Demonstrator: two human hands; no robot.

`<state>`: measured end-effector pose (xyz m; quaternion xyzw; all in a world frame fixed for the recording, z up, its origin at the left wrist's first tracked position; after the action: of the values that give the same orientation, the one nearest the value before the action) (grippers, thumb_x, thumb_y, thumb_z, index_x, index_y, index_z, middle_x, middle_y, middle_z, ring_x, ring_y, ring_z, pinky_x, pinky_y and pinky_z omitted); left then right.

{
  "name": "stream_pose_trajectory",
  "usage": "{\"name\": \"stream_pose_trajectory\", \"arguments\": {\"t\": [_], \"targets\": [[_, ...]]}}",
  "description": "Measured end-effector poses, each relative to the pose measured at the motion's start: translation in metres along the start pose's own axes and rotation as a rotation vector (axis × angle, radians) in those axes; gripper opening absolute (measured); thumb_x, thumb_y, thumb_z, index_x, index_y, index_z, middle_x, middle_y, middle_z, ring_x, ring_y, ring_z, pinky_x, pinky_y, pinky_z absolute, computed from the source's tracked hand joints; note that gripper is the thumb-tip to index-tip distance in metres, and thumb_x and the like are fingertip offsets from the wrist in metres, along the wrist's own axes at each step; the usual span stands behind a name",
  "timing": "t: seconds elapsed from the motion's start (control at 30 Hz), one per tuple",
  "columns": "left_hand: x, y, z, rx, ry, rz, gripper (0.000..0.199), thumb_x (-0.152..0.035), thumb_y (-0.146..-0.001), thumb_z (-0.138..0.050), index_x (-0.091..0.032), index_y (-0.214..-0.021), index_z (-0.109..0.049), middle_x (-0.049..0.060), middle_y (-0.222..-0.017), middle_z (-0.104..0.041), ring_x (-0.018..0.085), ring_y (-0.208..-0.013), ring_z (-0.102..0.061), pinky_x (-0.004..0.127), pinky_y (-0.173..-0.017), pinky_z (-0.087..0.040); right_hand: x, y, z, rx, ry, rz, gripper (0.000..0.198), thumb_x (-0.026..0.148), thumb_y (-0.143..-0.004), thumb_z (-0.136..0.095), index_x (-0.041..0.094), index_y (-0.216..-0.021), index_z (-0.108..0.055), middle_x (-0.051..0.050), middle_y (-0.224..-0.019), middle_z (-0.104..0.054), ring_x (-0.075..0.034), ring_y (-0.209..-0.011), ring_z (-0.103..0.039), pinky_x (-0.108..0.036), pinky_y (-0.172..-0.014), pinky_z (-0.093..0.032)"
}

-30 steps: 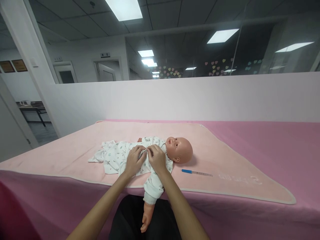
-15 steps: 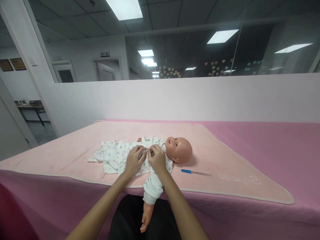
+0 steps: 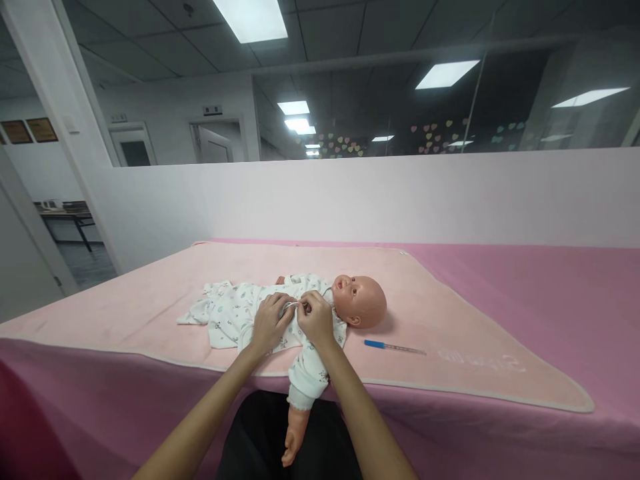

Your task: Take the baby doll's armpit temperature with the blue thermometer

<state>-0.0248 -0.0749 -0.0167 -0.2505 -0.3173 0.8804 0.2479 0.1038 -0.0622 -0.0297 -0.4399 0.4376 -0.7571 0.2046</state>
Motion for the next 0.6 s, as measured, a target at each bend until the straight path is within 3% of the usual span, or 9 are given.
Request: {"name": "stream_pose_trajectory", "arguments": {"t": [0.6], "targets": [[0.0002, 0.0001, -0.0039, -0.02, -0.109, -0.011, 0.013, -0.025, -0.085, -0.04, -0.021, -0.086, -0.053, 0.002, -0.09, -0.056, 0.018, -0.083, -0.048, 0.032, -0.074, -0.036, 0.0008, -0.0006, -0.0015, 0.032, 0.037, 0.01, 0.015, 0.014, -0.074, -0.047, 0.019, -0.068, -0.06, -0.002, -0.072, -0.061, -0.012, -0.058, -0.051, -0.023, -0.057, -0.04]]}}
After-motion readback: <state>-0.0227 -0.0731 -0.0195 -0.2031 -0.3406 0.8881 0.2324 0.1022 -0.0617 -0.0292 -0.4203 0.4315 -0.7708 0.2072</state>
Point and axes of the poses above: each hand's wrist, its own y-axis away from the middle knuckle, its own z-axis out of the back of the hand, x = y × z, the point moved 1 cm from there along -y, towards the middle knuckle
